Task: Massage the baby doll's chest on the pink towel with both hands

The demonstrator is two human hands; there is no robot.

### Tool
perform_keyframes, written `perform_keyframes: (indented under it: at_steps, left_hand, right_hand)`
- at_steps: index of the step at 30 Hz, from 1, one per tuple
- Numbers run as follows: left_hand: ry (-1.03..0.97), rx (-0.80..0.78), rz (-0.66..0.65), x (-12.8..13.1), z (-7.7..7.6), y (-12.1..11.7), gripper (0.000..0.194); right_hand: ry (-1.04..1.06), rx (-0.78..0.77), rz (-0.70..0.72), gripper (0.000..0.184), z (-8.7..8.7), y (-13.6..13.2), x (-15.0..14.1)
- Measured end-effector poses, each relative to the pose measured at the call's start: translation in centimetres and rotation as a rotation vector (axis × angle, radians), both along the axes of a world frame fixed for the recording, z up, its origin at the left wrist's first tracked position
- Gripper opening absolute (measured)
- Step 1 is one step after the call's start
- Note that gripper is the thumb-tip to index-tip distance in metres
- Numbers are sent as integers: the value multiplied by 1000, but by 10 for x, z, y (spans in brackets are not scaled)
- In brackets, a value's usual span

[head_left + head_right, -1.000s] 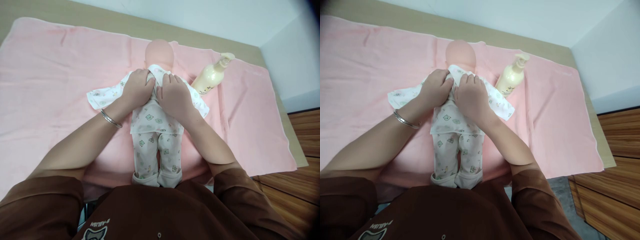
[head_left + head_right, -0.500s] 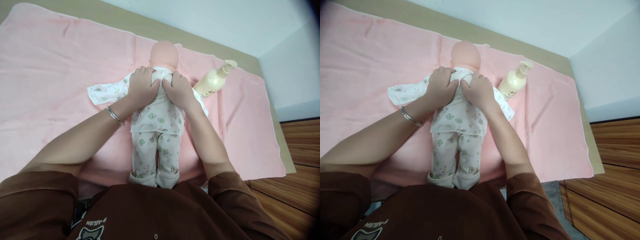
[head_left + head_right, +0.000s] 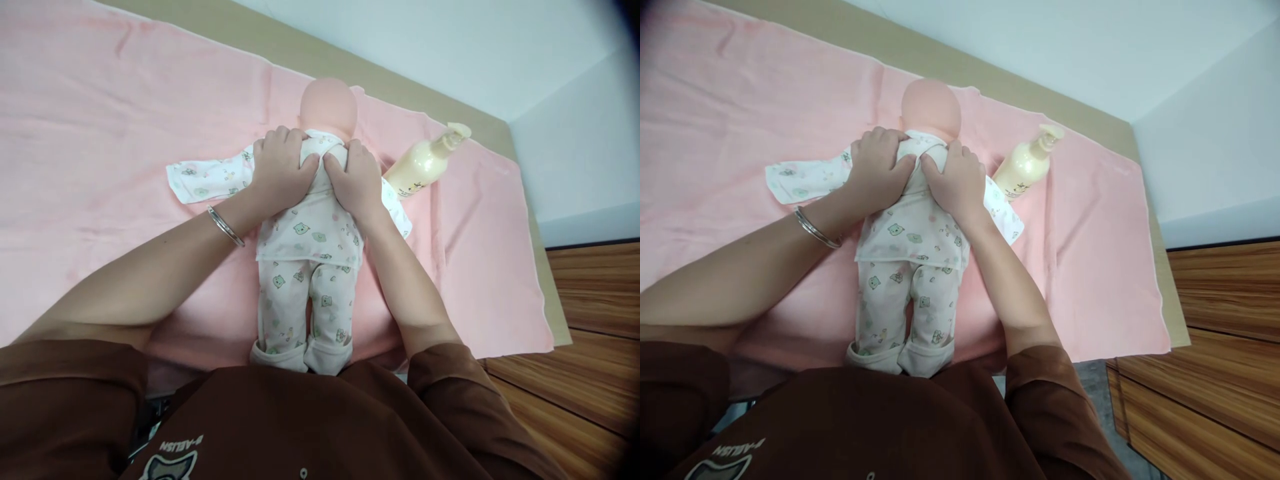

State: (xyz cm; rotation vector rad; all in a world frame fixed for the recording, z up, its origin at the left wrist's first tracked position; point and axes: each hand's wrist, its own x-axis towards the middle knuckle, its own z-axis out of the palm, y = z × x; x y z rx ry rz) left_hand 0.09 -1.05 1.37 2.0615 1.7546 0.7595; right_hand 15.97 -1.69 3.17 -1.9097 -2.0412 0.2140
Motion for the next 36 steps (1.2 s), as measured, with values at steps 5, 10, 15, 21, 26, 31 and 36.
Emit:
perform_keyframes:
  at_steps: [5,10,15,21,26,31,36]
  left_hand:
    - [-4,-3,5,0,-1,1,37]
    - [24,4,15,-1,-1,0,45]
    - [17,21,-8,-3,-3,2,39]
    - [103,176,-83,-2,1,-10,16]
    - [67,291,-202,-3,4,-16,18]
    - [10,190,-111,-10,10,0,25]
    - [33,91,-116,-15,10,11,36]
  right_hand:
    - [45,5,9,46,2,0,0]
    - [58,25,-3,43,1,0,0]
    - [62,21,-3,44,-1,0,0]
    - [38,-14,22,45,2,2,3]
    - [8,-95,58,55,13,-2,3]
    - [-52,-60,106,62,17,-7,3]
    - [-159,-7,113,57,16,-12,0]
